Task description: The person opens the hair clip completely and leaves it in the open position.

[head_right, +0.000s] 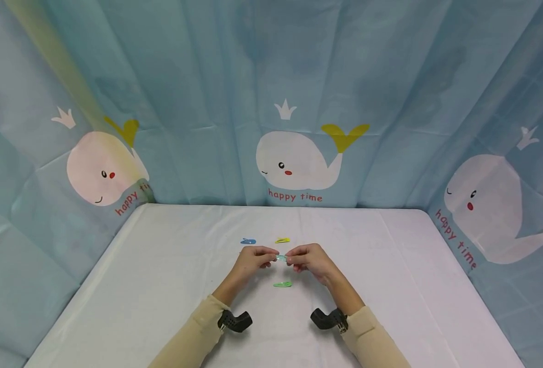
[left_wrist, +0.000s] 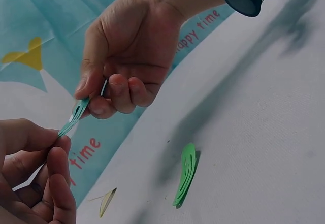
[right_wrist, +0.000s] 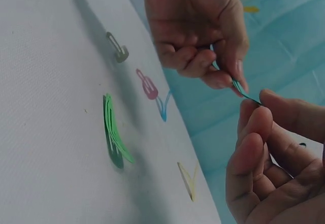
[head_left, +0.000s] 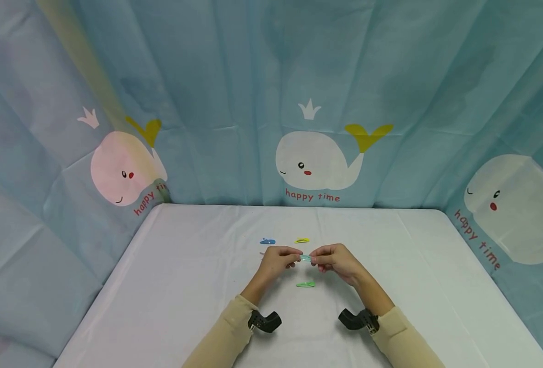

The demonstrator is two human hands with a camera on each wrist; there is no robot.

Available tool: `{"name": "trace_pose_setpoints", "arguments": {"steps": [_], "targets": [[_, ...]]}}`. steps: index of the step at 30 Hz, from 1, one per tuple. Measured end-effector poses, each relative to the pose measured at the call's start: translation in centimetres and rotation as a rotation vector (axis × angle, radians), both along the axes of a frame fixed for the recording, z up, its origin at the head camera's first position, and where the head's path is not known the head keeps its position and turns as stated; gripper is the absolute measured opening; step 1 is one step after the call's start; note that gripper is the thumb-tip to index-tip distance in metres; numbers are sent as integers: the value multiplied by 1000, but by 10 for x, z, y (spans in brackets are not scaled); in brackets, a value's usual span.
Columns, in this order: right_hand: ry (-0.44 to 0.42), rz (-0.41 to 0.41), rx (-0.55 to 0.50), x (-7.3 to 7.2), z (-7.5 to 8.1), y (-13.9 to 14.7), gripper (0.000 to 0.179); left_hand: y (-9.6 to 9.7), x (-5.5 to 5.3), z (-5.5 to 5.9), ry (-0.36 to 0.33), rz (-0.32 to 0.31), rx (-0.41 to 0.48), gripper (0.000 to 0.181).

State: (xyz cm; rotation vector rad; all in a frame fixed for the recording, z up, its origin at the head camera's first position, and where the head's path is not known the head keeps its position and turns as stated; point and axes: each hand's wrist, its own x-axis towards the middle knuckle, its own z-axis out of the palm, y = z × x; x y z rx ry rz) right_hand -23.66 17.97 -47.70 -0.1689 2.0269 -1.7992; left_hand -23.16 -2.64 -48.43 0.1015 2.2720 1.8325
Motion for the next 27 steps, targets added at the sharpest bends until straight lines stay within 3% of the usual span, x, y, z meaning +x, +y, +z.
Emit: {"name": "trace_pose_setpoints", "arguments": {"steps": [8,15,21,27], "targets": [[-22,-21,-47,2,4,-2,29,-2,1,3,-33,-11,69,21],[-69,-38,-144,4,5,-1,37,-3,0,-1,-159,-5,216,26],[-101,-63,-222,6,3,-2,30,-5,2,-3,-248,-19,350,33],[-133,-102,-279,7,4,-3,15,-7,1,-1,-292,-53,443,36]]}}
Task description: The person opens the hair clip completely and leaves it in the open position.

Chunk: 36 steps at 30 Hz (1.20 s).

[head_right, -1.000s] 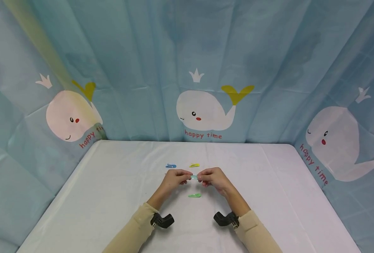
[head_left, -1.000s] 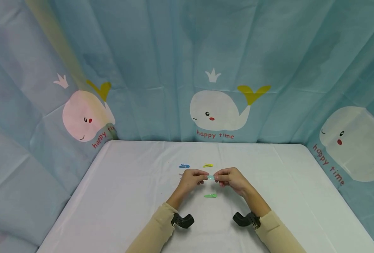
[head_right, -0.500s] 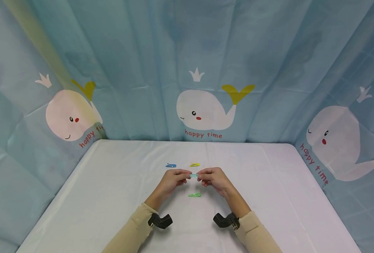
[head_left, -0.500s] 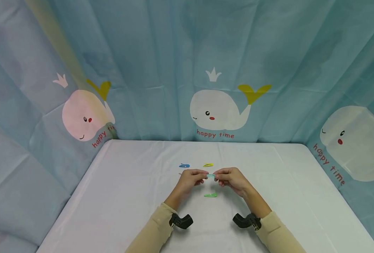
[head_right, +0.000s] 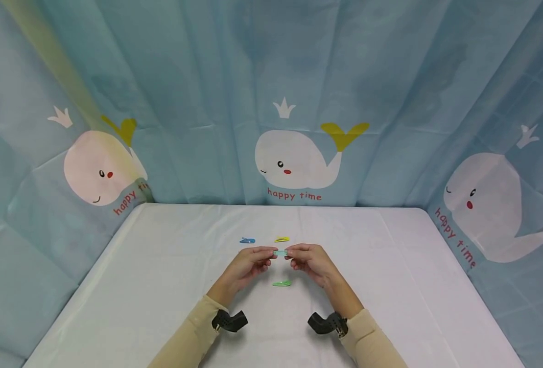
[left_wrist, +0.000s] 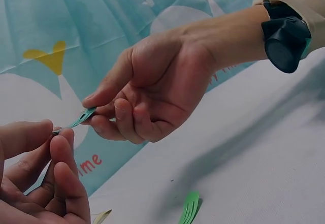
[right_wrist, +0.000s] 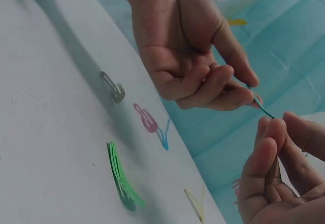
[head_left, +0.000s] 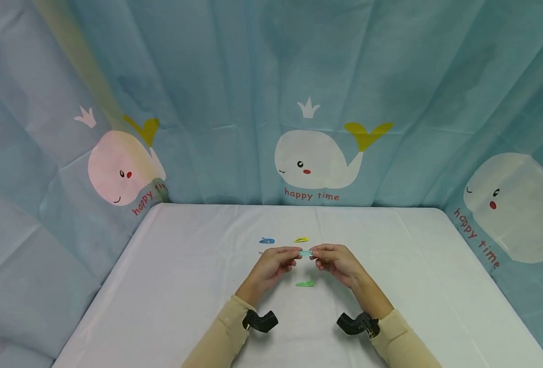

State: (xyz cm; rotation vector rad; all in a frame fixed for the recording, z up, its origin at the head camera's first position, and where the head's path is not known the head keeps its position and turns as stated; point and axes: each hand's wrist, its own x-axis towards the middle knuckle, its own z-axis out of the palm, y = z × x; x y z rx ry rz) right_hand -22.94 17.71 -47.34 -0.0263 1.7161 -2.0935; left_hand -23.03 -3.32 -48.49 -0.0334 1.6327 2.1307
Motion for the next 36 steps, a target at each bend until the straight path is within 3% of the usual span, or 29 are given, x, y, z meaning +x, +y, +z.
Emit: {"name": "trace_pose_setpoints", "arguments": {"steps": [3,14,36], "targets": [[-7,-1,-37,1,1,-1,9,-1,0,1,-10,-4,25,36],[-49,8,-143,6,4,-5,14,-2,2,4,-43,-12,88,36],[-47,-1,-173,9,4,-6,19,-3,4,2,-37,-16,132,34]]}}
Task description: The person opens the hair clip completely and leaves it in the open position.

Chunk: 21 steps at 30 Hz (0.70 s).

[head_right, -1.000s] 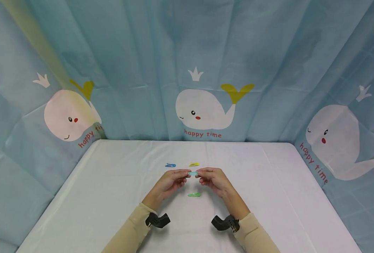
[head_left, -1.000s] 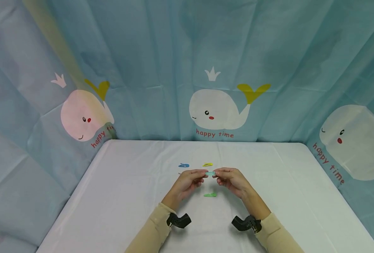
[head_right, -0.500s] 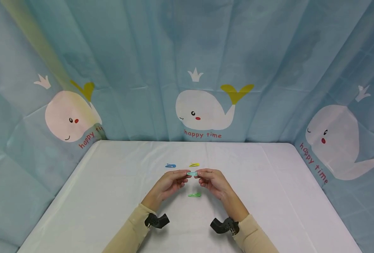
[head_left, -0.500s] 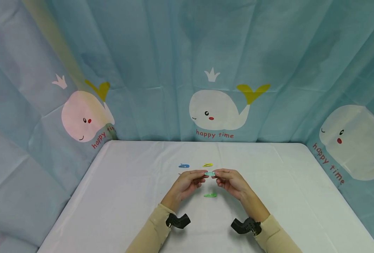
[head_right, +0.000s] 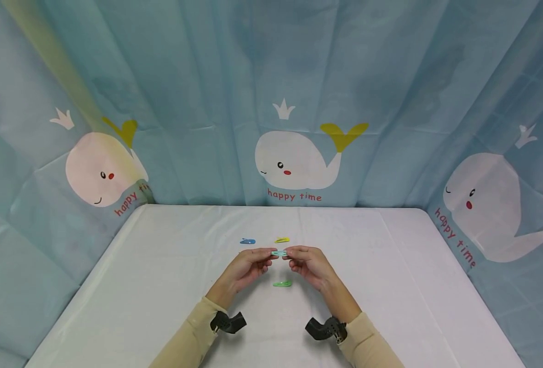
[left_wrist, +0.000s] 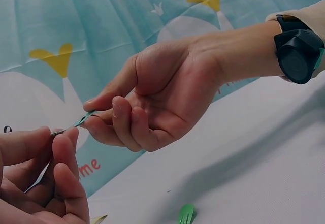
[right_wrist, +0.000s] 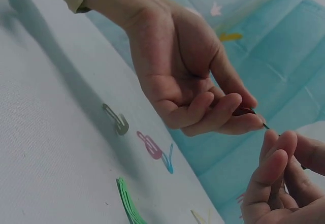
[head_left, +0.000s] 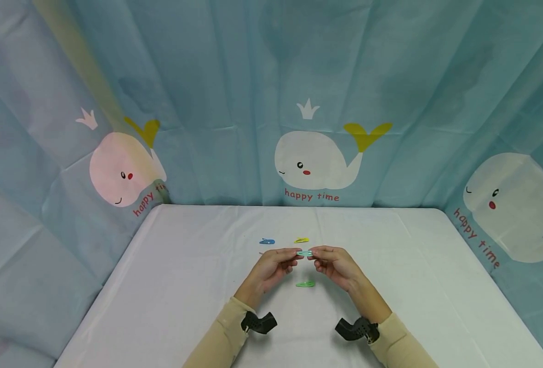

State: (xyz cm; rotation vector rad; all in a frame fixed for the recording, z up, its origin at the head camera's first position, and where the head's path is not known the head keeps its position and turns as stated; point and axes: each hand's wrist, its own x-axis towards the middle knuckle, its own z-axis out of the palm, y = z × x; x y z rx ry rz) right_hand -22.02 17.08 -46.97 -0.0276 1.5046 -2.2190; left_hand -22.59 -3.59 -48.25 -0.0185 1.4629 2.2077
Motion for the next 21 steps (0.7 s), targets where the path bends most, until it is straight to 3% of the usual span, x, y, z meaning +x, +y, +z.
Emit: {"name": "trace_pose_setpoints", "arguments": {"steps": [21], "targets": [[8,-19,31,1,0,-2,16,1,-1,-2,-5,10,-22,36]]}}
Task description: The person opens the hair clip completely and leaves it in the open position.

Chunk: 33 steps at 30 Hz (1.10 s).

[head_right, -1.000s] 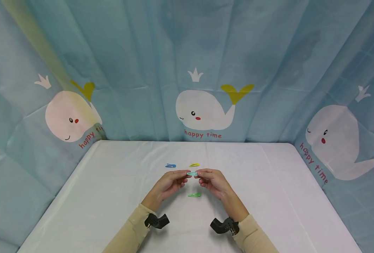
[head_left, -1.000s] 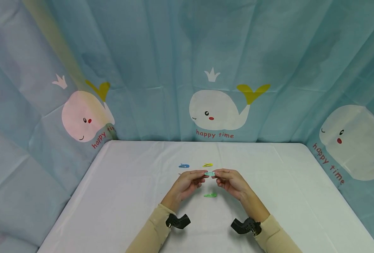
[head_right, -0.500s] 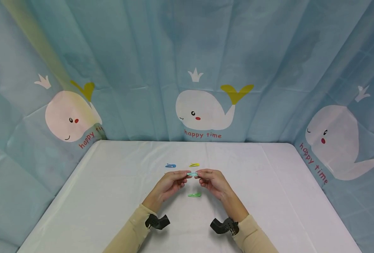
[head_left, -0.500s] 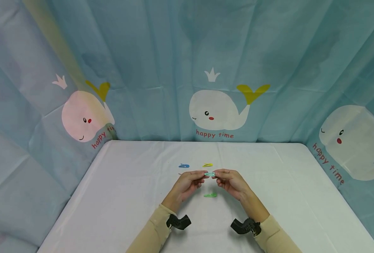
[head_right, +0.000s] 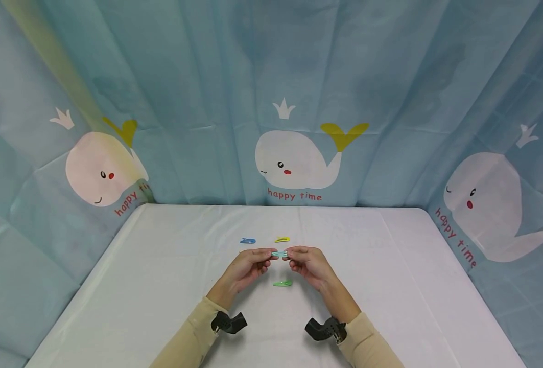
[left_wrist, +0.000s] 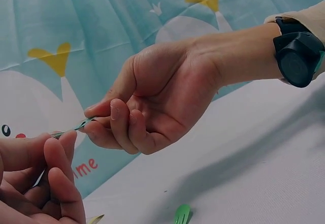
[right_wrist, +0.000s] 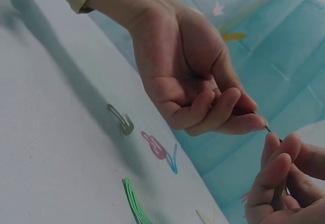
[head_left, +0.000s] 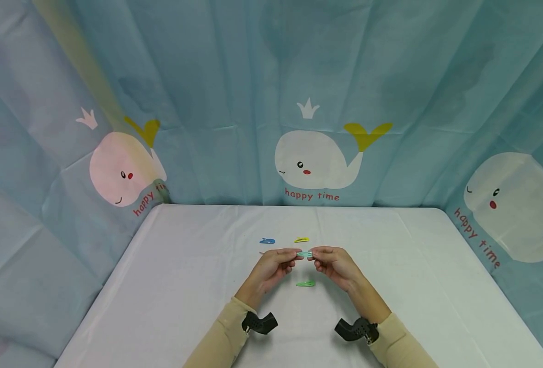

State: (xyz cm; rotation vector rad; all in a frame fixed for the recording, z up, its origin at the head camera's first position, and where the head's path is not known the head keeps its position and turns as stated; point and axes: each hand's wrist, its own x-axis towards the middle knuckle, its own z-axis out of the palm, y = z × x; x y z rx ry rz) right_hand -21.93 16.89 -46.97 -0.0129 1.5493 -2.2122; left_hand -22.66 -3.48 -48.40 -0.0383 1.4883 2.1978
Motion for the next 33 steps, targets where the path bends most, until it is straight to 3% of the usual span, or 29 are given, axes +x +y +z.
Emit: {"name": "trace_pose_setpoints", "arguments": {"steps": [14,33], "targets": [[-5,-49,22,0,-1,-4,16,1,1,-2,3,14,11,40],[33,-54,85,-2,-3,-3,11,1,3,1,3,16,12,43]]}}
